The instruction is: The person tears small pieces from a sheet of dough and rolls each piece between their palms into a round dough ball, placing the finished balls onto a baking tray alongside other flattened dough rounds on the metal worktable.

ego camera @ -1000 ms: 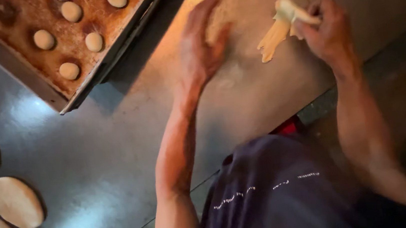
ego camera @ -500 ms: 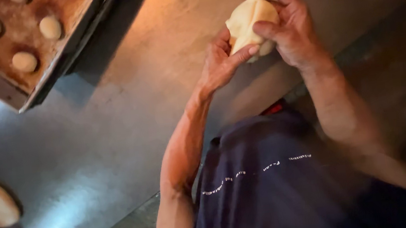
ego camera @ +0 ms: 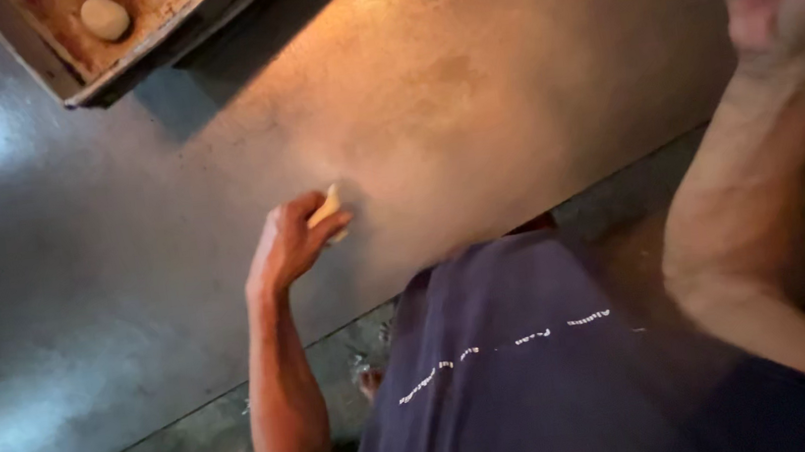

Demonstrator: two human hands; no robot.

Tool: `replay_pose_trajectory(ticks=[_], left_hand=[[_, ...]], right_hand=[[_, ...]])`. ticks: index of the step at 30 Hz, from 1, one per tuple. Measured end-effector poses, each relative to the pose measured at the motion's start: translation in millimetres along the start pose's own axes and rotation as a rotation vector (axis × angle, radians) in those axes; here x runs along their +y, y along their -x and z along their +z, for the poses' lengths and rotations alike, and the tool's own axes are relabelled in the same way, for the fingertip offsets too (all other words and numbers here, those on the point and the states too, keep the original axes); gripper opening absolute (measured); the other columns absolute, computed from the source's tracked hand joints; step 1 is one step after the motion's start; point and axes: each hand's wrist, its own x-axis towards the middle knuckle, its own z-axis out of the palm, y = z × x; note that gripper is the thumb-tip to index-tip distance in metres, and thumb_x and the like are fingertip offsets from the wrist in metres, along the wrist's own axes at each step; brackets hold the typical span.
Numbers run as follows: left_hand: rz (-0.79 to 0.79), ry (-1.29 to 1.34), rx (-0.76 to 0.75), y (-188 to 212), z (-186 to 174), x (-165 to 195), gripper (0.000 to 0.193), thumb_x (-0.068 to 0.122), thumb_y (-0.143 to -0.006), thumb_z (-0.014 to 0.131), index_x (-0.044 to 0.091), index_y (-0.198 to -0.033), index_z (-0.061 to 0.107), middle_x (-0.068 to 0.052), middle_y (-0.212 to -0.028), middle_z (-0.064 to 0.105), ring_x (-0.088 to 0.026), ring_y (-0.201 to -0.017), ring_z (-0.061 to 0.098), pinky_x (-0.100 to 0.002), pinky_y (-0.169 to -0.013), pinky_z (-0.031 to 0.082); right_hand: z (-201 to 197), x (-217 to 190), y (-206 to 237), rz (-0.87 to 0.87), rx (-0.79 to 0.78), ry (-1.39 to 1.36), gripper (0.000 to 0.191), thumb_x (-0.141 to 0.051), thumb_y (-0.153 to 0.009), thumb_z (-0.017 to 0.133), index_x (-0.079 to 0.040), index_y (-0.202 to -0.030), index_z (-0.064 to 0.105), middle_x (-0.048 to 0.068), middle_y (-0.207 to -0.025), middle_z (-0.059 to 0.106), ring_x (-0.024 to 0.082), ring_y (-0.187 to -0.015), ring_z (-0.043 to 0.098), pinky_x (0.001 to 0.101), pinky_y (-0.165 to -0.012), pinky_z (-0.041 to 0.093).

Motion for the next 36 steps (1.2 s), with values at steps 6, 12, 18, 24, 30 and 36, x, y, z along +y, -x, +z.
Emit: replay_pose_trajectory(ticks=[6,12,18,24,30,36], left_hand=[[0.169,0.006,0.065,16.2,18.7,-34.6,0.047,0.037,-0.081,0.083,0.002,-0.110,0.071,-0.018,-0.098,0.071,-0.033,-0.091,0.068,-0.043,-0.078,0.053],[0.540,0.280,0.469,-20.8,52.7,-9.8,0.064,0.030,-0.099,0.075,0.007,-0.152,0.046,-0.015,-0.153,0.051,-0.036,-0.138,0.054,-0.046,-0.113,0.047],[0.626,0.891,0.323,-39.9,104.4,-1.0,0.024,0.020,-0.110,0.067,0.004,-0.127,0.062,-0.007,-0.108,0.070,-0.012,-0.101,0.066,-0.029,-0.090,0.059],[0.446,1.081,0.688,-96.8,78.7,-84.0,0.018,0.016,-0.108,0.066,0.000,-0.115,0.061,-0.006,-0.098,0.066,-0.014,-0.091,0.063,-0.034,-0.080,0.058],[0.558,0.591,0.625,-93.7,119.6,-112.1,0.039,0.034,-0.104,0.062,0.009,-0.134,0.060,-0.004,-0.123,0.067,-0.016,-0.108,0.070,-0.036,-0.096,0.059],[0.325,1.342,0.101,-62.9,163.5,-64.6,0.045,0.041,-0.103,0.054,0.014,-0.138,0.057,0.000,-0.122,0.069,-0.011,-0.107,0.067,-0.033,-0.082,0.059]], right_hand=[[68.8,-9.4,27.0,0.099,-0.458,0.118,0.034,-0.006,-0.098,0.073,-0.008,-0.130,0.061,0.002,-0.116,0.068,0.010,-0.100,0.069,0.0265,-0.087,0.060],[150.2,14.4,67.7,0.266,-0.679,0.058,0.042,-0.003,-0.097,0.079,0.000,-0.133,0.059,0.008,-0.112,0.069,0.014,-0.102,0.070,0.0299,-0.090,0.061],[178.7,60.3,114.1,0.376,-0.635,0.230,0.036,-0.004,-0.098,0.074,0.002,-0.133,0.064,0.009,-0.115,0.073,0.015,-0.098,0.072,0.0300,-0.084,0.061],[149.7,46.3,142.8,0.547,-1.034,0.083,0.037,0.002,-0.079,0.079,0.003,-0.115,0.072,0.012,-0.103,0.075,0.018,-0.095,0.072,0.0320,-0.082,0.058],[162.9,59.3,165.8,0.287,-0.514,0.249,0.032,0.006,-0.095,0.079,-0.001,-0.120,0.061,0.008,-0.111,0.070,0.015,-0.103,0.071,0.0314,-0.094,0.059],[195.3,125.6,165.5,0.232,-0.287,-0.242,0.040,0.007,-0.100,0.075,-0.007,-0.129,0.052,0.006,-0.111,0.067,0.015,-0.095,0.070,0.0305,-0.084,0.060]])
